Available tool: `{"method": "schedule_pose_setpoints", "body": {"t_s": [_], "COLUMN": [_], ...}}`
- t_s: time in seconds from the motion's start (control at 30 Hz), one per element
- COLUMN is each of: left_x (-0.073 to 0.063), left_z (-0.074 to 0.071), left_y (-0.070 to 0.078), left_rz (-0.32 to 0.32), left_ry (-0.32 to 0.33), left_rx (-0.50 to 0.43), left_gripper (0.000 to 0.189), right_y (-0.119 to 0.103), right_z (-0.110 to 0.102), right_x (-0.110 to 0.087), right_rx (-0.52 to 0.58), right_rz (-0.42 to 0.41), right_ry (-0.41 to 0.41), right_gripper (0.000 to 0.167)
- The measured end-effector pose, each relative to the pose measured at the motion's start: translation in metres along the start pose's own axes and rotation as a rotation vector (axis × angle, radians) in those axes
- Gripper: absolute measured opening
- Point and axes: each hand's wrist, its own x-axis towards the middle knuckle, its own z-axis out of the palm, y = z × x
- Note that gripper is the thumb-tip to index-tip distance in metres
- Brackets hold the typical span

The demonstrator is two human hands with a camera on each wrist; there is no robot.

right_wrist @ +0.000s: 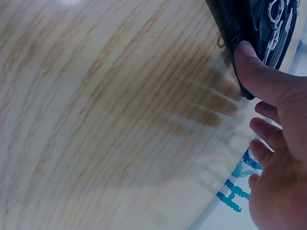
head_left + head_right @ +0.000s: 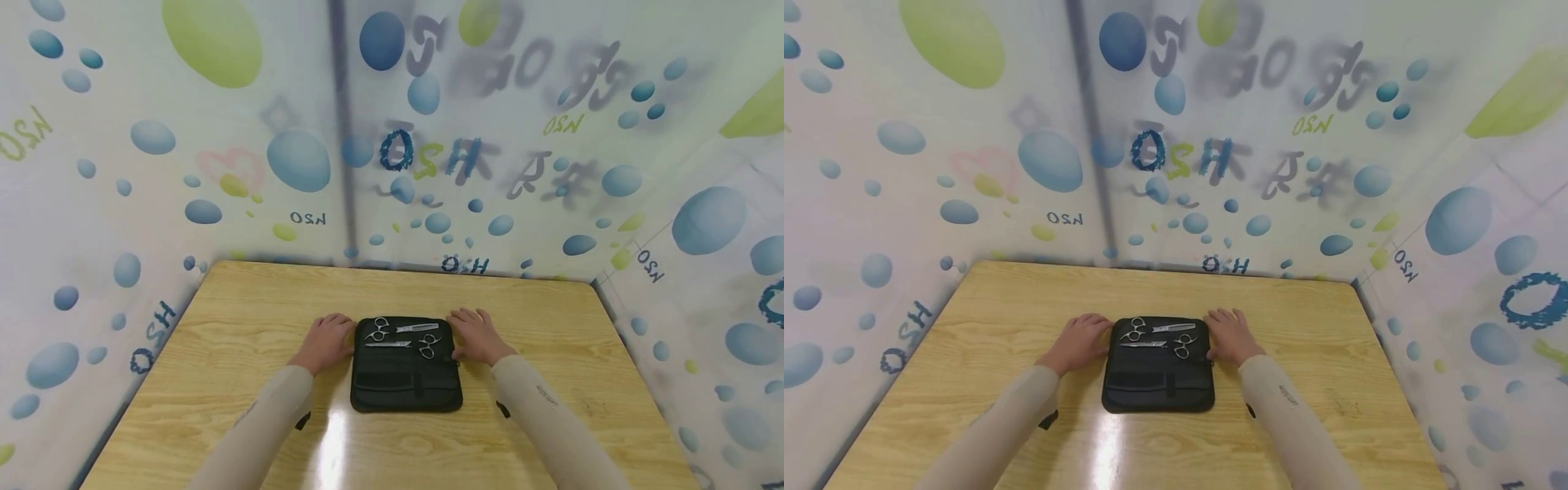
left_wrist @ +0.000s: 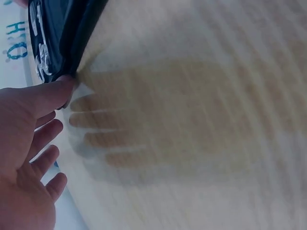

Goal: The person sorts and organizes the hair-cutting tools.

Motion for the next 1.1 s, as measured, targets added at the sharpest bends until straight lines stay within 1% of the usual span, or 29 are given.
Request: {"method": "schedule_pose_setpoints", "body": {"t_s": [0.2,0.4,0.5,0.73,0.93,1.1], "left_x": [0.007,0.014,0.017,0.02,0.022,0.024], "left_z": [-0.007,-0.008,-0.008,-0.011,-0.012,-0.013], "left_y": [0.001,0.002,0.003,0.007,0.011,0.012], "left_rz": [-0.023,-0.035,-0.024,-0.012,0.011,0.008], "left_ry": [-0.085,-0.124,-0.123,-0.141,-0.13,-0.135], "left_rx": [-0.009,-0.003,-0.004,-0.016,-0.023,-0.022], "left_gripper": [0.055,0.059,0.059,0.062,0.059,0.064], "right_y": [-0.003,-0.007,-0.009,-0.008,-0.008,-0.008], "right_z": [0.001,-0.003,-0.005,-0.005,-0.005,-0.004], "right_x": [0.006,0.009,0.011,0.018,0.02,0.021], "right_rx": [-0.017,-0.05,-0.053,-0.053,-0.045,-0.028], "right_rz": [0.014,0.007,0.012,0.025,0.027,0.028], "right_ry": [-0.035,-0.052,-0.061,-0.07,-0.042,-0.01], "right_gripper": [0.08,0.084,0.084,0.085,0.085,0.085]}}
